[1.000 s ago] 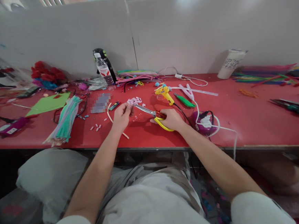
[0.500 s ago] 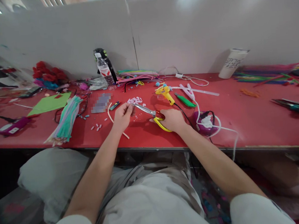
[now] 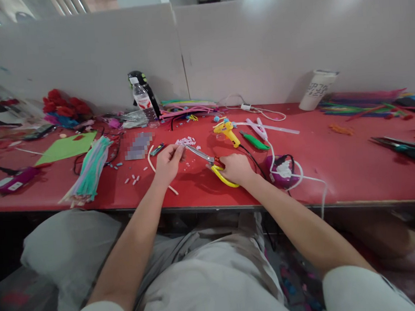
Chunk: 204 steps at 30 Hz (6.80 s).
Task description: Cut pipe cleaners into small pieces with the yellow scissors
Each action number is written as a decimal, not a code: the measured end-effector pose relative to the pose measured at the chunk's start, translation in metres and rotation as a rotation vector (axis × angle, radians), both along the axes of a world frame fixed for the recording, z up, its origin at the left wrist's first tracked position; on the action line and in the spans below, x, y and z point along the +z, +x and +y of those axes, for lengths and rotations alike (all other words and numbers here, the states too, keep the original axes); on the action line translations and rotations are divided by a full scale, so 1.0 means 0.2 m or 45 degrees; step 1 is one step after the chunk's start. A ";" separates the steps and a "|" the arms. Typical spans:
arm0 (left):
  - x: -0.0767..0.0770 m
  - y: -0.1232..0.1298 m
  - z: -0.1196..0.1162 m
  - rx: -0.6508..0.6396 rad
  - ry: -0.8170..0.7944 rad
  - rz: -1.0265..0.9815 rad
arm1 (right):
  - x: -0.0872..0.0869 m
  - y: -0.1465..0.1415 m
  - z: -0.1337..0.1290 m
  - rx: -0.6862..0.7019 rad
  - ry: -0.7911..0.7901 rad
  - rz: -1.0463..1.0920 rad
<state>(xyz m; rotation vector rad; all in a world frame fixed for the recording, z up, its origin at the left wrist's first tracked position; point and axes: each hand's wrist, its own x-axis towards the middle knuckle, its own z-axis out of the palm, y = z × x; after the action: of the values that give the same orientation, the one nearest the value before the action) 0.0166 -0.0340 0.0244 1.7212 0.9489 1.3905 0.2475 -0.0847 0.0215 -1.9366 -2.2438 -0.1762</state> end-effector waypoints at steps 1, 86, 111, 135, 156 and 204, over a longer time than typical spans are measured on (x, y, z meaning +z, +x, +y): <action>0.00 0.00 0.00 0.002 -0.010 -0.008 | -0.01 0.01 0.01 -0.011 0.011 0.003; -0.04 -0.10 0.01 0.185 0.166 0.426 | -0.04 0.08 0.04 0.152 -0.074 0.536; -0.05 -0.10 0.02 0.175 0.153 0.403 | -0.07 0.10 0.06 0.180 -0.081 0.599; -0.05 -0.09 0.01 0.178 0.154 0.417 | -0.07 0.10 0.07 0.155 -0.086 0.546; -0.05 -0.09 0.01 0.176 0.131 0.409 | -0.06 0.10 0.07 0.168 -0.078 0.569; -0.02 -0.07 -0.03 0.225 0.171 0.484 | -0.06 0.09 0.05 0.171 -0.093 0.584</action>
<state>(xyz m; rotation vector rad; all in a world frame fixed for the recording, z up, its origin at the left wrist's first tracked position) 0.0017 -0.0391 0.0209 2.0935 1.2638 1.2827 0.2663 -0.0738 0.0088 -1.6389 -2.0762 0.3377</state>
